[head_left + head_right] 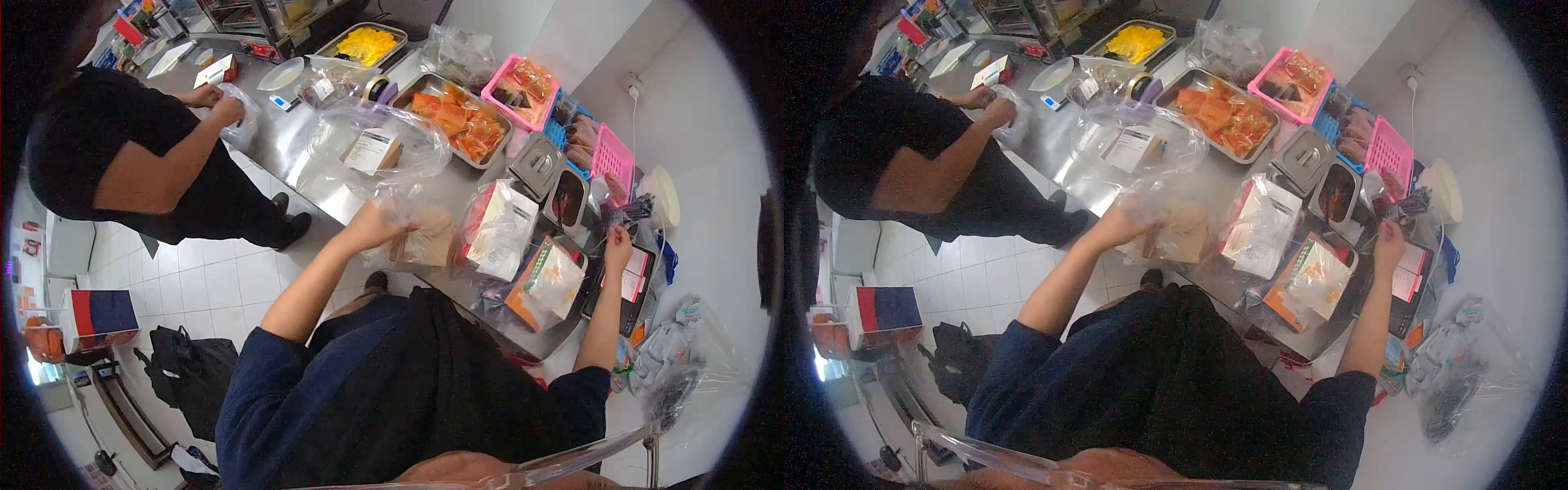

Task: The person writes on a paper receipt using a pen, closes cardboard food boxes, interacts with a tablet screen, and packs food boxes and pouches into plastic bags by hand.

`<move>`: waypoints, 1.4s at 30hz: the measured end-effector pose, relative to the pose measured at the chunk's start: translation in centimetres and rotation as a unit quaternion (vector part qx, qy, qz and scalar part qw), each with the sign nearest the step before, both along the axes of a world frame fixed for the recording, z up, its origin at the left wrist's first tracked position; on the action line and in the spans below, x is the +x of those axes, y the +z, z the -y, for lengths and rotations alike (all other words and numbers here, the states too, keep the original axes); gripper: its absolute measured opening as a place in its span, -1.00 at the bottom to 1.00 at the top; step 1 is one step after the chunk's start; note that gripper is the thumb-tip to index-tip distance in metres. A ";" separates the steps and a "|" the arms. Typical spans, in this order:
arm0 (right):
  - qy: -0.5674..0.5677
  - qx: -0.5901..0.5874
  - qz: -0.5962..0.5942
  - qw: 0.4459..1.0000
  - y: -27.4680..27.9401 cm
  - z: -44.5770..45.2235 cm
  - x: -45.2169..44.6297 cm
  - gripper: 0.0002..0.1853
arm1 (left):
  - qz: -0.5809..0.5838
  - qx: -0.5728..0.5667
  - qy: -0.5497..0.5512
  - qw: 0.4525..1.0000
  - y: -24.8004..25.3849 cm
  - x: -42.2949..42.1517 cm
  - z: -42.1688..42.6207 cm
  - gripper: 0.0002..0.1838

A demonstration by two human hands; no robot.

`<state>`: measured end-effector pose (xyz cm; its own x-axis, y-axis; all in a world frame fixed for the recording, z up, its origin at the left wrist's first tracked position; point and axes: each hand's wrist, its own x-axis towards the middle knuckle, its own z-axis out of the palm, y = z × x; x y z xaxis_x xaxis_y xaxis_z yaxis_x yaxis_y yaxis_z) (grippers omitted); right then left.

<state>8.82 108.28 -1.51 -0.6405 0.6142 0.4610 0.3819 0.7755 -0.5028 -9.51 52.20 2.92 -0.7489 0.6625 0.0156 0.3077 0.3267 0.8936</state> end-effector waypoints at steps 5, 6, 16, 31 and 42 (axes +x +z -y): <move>0.294 -0.264 0.128 0.910 11.0 22.2 -0.9 -0.80 | 0.080 0.018 -0.066 0.994 -2.1 -3.5 -1.5 -0.62; 0.401 -0.149 0.217 0.877 12.2 28.5 -0.8 -0.71 | 0.088 0.019 -0.073 0.993 -1.8 -4.1 -1.9 -0.64; 0.448 0.060 0.449 0.771 1.4 44.3 -6.7 -0.23 | 0.118 -0.064 -0.175 0.975 -2.7 -8.2 -5.4 -0.65; 0.592 -0.289 0.264 0.705 8.8 36.1 -3.6 -0.76 | -0.275 -0.240 -0.024 0.931 -0.9 4.9 -6.0 -0.74; 0.161 -0.333 -0.218 0.903 5.5 35.6 -10.0 -0.88 | -0.295 -0.156 -0.042 0.942 -2.2 4.8 -3.2 -0.69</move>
